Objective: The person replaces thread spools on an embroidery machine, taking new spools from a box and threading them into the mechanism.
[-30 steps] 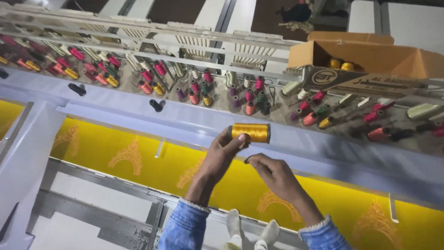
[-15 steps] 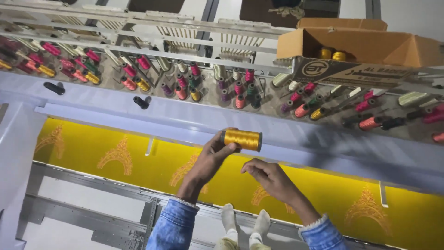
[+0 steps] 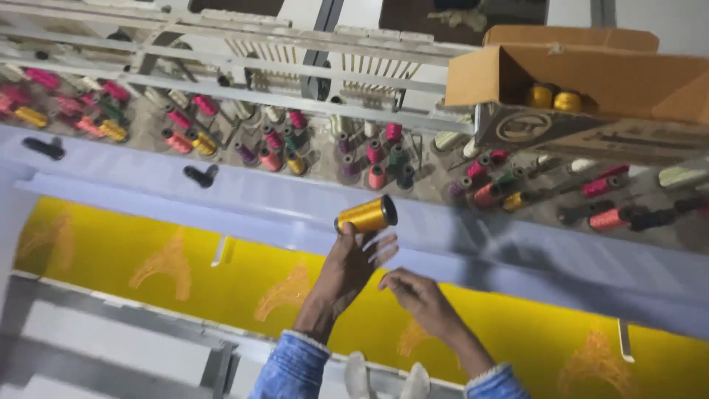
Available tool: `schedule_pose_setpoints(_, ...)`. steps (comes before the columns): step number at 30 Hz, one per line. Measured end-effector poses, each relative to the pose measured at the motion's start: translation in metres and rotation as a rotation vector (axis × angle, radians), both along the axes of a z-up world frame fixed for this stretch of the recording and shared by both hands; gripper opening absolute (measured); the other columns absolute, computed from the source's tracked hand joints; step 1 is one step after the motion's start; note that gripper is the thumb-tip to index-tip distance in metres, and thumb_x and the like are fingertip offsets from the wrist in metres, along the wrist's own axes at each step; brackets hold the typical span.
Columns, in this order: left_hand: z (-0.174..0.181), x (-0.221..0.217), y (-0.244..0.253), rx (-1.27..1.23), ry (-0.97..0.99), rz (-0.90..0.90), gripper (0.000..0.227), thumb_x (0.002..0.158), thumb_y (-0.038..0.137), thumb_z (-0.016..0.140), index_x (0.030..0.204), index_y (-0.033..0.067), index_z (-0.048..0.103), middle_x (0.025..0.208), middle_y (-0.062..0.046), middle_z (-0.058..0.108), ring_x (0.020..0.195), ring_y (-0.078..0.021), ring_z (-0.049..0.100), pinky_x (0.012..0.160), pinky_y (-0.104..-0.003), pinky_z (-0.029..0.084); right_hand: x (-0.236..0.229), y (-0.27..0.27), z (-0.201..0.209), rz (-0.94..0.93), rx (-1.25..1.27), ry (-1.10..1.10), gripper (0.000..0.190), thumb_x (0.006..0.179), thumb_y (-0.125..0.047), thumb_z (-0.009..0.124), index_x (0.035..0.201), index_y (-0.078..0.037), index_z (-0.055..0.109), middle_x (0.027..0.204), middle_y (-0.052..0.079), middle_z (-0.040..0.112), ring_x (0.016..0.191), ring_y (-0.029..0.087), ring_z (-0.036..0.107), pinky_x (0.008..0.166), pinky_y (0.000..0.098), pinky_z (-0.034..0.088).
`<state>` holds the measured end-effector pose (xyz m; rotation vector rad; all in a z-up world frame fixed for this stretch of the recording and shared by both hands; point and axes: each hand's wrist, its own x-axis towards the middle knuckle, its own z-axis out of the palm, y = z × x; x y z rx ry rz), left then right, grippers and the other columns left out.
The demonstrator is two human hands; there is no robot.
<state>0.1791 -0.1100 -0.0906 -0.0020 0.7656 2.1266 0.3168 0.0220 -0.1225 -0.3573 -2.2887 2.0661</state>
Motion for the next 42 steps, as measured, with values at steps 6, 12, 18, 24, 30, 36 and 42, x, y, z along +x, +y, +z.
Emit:
schedule_pose_setpoints(6, -0.068, -0.029, 0.014, -0.269, 0.063, -0.046, 0.05, 0.101, 0.059, 0.053, 0.127, 0.0172, 0.042, 0.1, -0.001, 0.057, 0.06, -0.0059, 0.043, 0.057, -0.021, 0.04, -0.07, 0.078, -0.101, 0.149, -0.051, 0.107, 0.014, 0.099, 0.0, 0.052, 0.099, -0.002, 0.066, 0.08, 0.012, 0.067, 0.078, 0.023, 0.063, 0.075, 0.0432, 0.056)
schedule_pose_setpoints(12, -0.143, -0.069, 0.024, -0.711, 0.564, -0.06, 0.054, 0.106, 0.054, 0.051, 0.134, 0.0108, 0.037, 0.1, -0.009, 0.06, 0.081, -0.0156, 0.051, 0.076, -0.033, 0.046, -0.185, 0.159, -0.18, -0.432, 0.697, -0.338, 0.03, 0.099, -0.037, 0.067, 0.114, -0.012, 0.074, 0.102, 0.013, 0.075, 0.101, 0.033, 0.071, 0.086, 0.0484, 0.055)
schedule_pose_setpoints(18, -0.121, -0.08, 0.048, -0.962, 0.935, -0.166, 0.069, 0.098, 0.061, 0.055, 0.147, 0.0176, 0.033, 0.123, -0.027, 0.068, 0.116, -0.0521, 0.065, 0.101, -0.063, 0.05, -0.186, 0.133, -0.166, -0.426, 0.78, -0.408, 0.035, 0.099, -0.04, 0.072, 0.124, -0.017, 0.064, 0.1, -0.001, 0.069, 0.101, 0.023, 0.07, 0.084, 0.0479, 0.054)
schedule_pose_setpoints(24, -0.134, -0.092, 0.091, -1.134, 1.073, -0.139, 0.059, 0.101, 0.046, 0.057, 0.147, 0.0175, 0.034, 0.122, -0.023, 0.072, 0.116, -0.0512, 0.065, 0.099, -0.068, 0.049, -0.097, 0.102, -0.119, -0.699, 0.475, 0.116, 0.042, 0.097, -0.012, 0.079, 0.133, 0.003, 0.063, 0.095, 0.022, 0.07, 0.089, 0.032, 0.072, 0.078, 0.0426, 0.058)
schedule_pose_setpoints(30, -0.124, -0.094, 0.139, -1.173, 1.004, -0.228, 0.049, 0.104, 0.026, 0.055, 0.148, 0.021, 0.035, 0.12, -0.016, 0.075, 0.122, -0.0472, 0.064, 0.108, -0.063, 0.047, -0.043, 0.099, -0.125, -0.752, 0.461, 0.024, 0.047, 0.09, -0.028, 0.086, 0.13, -0.012, 0.069, 0.099, 0.011, 0.071, 0.09, 0.025, 0.069, 0.083, 0.0379, 0.057)
schedule_pose_setpoints(36, -0.242, -0.104, 0.15, -1.32, 0.936, -0.213, 0.024, 0.103, 0.022, 0.049, 0.12, 0.0237, 0.067, 0.107, -0.008, 0.079, 0.11, -0.0373, 0.072, 0.1, -0.053, 0.055, -0.032, 0.08, -0.094, -0.63, -0.065, -0.122, 0.047, 0.09, -0.031, 0.083, 0.13, -0.011, 0.068, 0.119, 0.012, 0.068, 0.111, 0.026, 0.07, 0.102, 0.0438, 0.056)
schedule_pose_setpoints(42, -0.197, -0.04, 0.094, -1.242, 0.838, -0.165, 0.029, 0.106, 0.027, 0.048, 0.116, 0.0168, 0.073, 0.107, -0.003, 0.08, 0.112, -0.0323, 0.071, 0.102, -0.05, 0.052, -0.016, 0.054, -0.076, -0.75, -0.689, -0.112, 0.046, 0.093, -0.018, 0.072, 0.136, -0.005, 0.059, 0.136, 0.02, 0.061, 0.126, 0.035, 0.062, 0.11, 0.0521, 0.047)
